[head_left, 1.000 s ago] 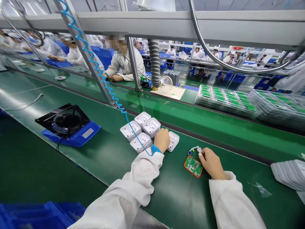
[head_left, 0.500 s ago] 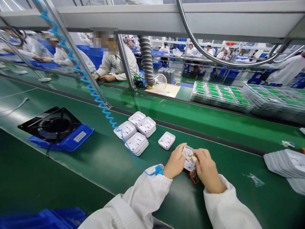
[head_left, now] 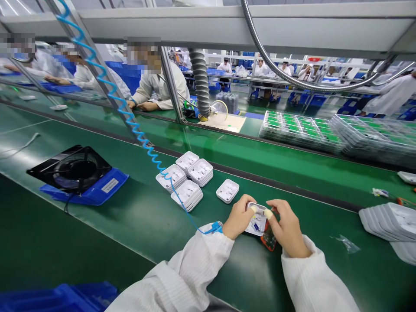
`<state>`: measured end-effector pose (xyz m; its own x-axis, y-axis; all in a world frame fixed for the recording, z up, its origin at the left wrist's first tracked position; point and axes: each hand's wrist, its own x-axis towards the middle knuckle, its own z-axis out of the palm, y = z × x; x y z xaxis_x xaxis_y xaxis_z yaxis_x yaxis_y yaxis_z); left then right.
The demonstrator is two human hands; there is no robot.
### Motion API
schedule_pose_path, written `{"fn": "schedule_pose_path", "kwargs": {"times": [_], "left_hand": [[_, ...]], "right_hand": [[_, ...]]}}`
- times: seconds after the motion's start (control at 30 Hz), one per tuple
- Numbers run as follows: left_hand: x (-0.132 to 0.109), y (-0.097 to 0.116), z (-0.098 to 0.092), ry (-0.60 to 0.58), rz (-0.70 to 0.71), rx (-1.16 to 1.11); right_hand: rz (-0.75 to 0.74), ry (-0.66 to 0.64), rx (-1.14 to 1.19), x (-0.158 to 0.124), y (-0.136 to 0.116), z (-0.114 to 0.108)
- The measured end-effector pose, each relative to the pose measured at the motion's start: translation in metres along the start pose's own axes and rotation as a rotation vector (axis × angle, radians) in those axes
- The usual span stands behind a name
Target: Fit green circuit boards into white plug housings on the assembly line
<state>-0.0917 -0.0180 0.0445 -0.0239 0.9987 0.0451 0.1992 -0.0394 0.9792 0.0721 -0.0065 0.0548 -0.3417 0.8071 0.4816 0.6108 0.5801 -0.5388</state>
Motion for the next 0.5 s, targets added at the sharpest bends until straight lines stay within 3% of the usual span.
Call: {"fn": "schedule_pose_path", "kwargs": {"times": [0.07, 0.17, 0.3, 0.5], "left_hand": [[0.002, -0.003, 0.003, 0.069, 0.018, 0.022], [0.005, -0.008, 0.004, 0.125, 0.008, 0.032], [0.004, -0.01, 0.004, 0.109, -0.001, 0.023], [-0.001, -0.008, 0.002, 0.037, -0.021, 0.103]], "right_hand": [[0.027, 0.033, 0.012, 0.0, 0.0, -0.002], [0.01, -0.034, 0.019, -0.003, -0.006, 0.003], [-0.049, -0.178, -0.1, -0.005, -0.016, 0.021], [-0.007, -0.245, -0.243, -0.006, -0.014, 0.034]]}}
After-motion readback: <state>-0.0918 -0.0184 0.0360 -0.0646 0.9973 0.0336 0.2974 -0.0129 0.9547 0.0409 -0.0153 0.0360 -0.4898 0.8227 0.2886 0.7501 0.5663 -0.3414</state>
